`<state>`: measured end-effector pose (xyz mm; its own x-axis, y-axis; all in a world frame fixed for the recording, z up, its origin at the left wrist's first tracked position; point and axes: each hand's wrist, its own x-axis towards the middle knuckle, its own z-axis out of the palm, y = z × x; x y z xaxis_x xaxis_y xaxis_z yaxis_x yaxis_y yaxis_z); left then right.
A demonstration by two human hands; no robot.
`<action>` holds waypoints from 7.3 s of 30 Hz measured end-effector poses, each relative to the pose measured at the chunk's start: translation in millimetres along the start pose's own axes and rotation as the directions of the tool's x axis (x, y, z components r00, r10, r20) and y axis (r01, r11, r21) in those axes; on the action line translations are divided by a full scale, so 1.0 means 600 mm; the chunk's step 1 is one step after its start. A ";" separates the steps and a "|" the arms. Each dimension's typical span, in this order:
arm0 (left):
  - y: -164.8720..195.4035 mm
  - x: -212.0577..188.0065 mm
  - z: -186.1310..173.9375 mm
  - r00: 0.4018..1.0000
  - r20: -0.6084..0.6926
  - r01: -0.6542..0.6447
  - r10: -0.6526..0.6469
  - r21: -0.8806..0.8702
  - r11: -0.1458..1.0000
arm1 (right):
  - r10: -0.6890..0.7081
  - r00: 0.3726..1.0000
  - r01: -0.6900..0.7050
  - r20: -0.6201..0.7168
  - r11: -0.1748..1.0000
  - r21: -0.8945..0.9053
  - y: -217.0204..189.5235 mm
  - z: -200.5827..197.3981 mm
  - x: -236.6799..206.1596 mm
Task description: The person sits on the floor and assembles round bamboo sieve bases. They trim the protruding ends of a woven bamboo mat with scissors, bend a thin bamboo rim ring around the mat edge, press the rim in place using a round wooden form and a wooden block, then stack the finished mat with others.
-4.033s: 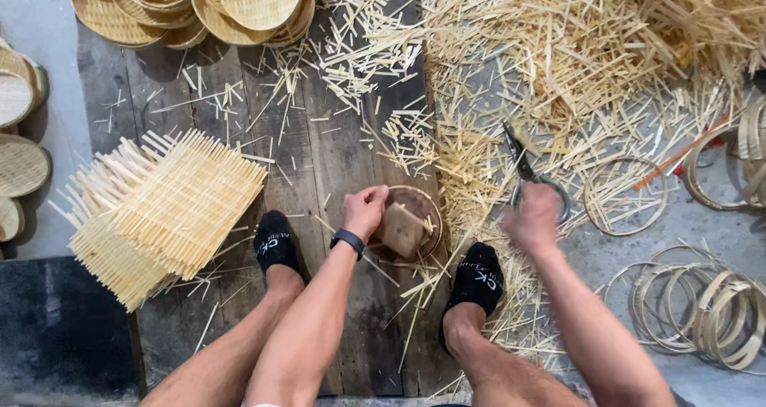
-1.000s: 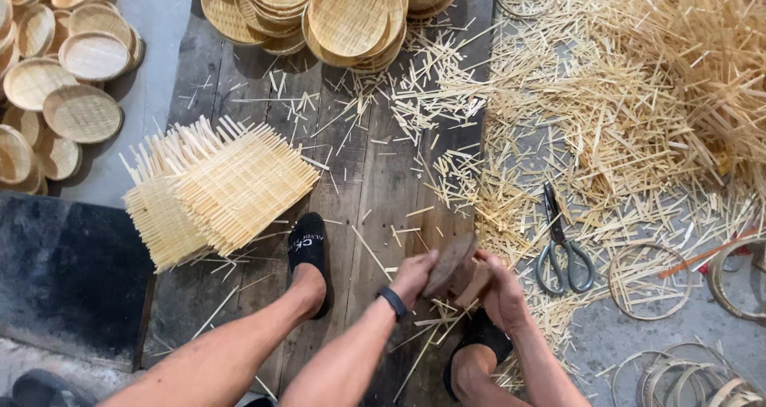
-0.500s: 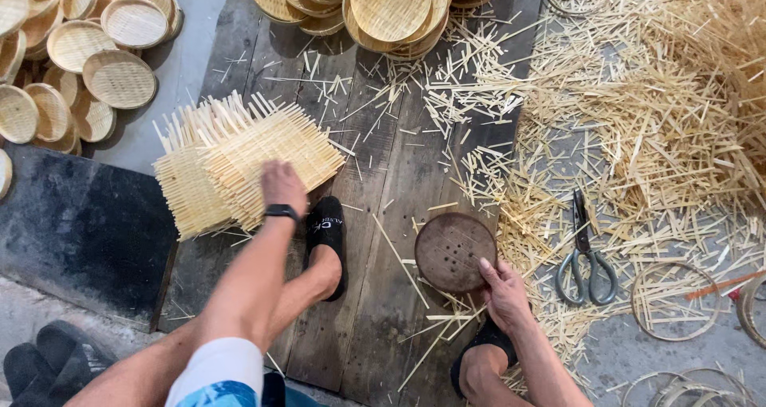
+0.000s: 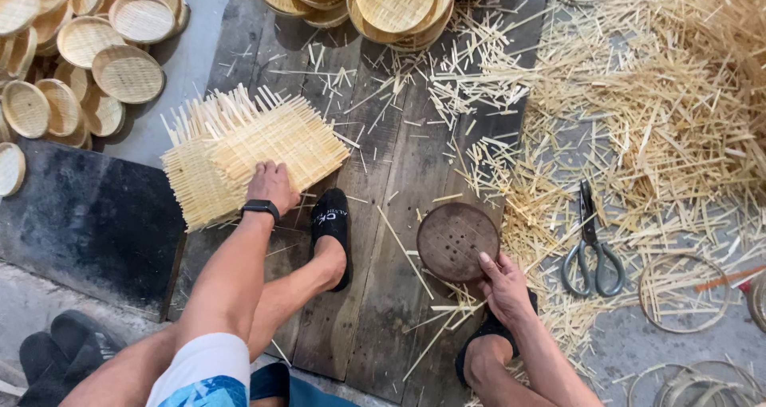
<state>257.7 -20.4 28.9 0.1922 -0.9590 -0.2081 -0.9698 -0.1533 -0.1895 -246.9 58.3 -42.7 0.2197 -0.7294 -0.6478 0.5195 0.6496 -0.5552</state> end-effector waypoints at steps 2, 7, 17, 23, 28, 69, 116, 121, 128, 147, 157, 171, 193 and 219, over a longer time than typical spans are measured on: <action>-0.007 -0.001 -0.008 0.993 0.116 0.047 -0.030 -0.144 0.988 | 0.013 1.000 -0.013 -0.005 1.000 0.000 0.003 -0.002 -0.002; -0.027 0.002 -0.086 0.952 -0.307 -0.058 -0.009 -0.210 0.976 | -0.065 0.988 0.047 -0.137 0.991 -0.125 -0.002 -0.020 0.000; 0.200 -0.063 -0.169 0.624 -0.702 -0.672 0.343 -0.258 0.694 | -0.321 0.941 0.320 -0.105 0.947 -0.024 -0.061 -0.057 -0.015; 0.266 -0.064 -0.126 0.943 -0.334 -0.214 -0.001 -0.608 0.765 | -0.292 0.951 0.294 -0.096 0.956 -0.001 -0.063 -0.060 -0.032; 0.227 -0.045 -0.156 0.682 -0.675 -0.251 -0.282 -0.578 0.777 | -0.295 0.953 0.295 -0.065 0.955 -0.004 -0.070 -0.065 -0.033; 0.381 -0.118 0.052 0.826 0.530 0.556 0.190 -0.823 -0.120 | -0.289 0.952 0.200 -0.104 0.840 -0.504 -0.062 -0.028 -0.027; 0.460 -0.225 -0.096 0.649 -0.077 -0.671 0.757 -0.527 0.522 | -0.514 0.809 0.081 -0.287 0.580 -0.811 -0.048 -0.083 -0.075; 0.463 -0.229 -0.104 0.647 -0.027 -0.672 0.762 -0.492 0.553 | -0.852 0.378 -0.141 -0.362 0.333 -0.932 -0.131 -0.322 -0.114; 0.494 -0.222 -0.143 0.746 -0.269 -0.631 0.609 -0.580 0.515 | -0.906 0.377 -0.327 -0.192 0.064 -0.943 -0.168 -0.368 -0.191; 0.483 -0.288 -0.327 0.840 0.277 0.502 0.466 -0.722 -0.476 | -0.580 0.496 0.677 0.646 -0.207 -0.706 -0.355 0.176 -0.326; 0.443 -0.257 -0.368 0.517 0.497 0.808 0.697 -0.553 -0.205 | -0.270 0.280 0.656 0.921 -0.647 -0.389 -0.292 0.274 -0.291; 0.458 -0.209 -0.246 0.659 0.352 0.742 0.665 -0.446 -0.500 | -0.557 0.481 0.680 0.677 -0.250 -0.689 -0.257 0.220 -0.183; 0.412 -0.154 -0.145 0.705 0.340 0.705 0.622 -0.238 -0.668 | -0.146 0.989 0.142 0.030 0.984 0.112 -0.235 0.139 -0.113; 0.420 -0.120 -0.198 0.698 0.502 0.704 0.511 -0.615 -0.355 | 0.081 0.989 -0.066 0.124 0.991 -0.114 -0.217 0.112 -0.109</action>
<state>-18.3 -18.1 110.1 -0.2860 -0.6276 -0.7241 0.3878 -0.7668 0.5115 -273.5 6.6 107.1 0.3618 -0.6957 -0.6205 0.4063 0.7168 -0.5667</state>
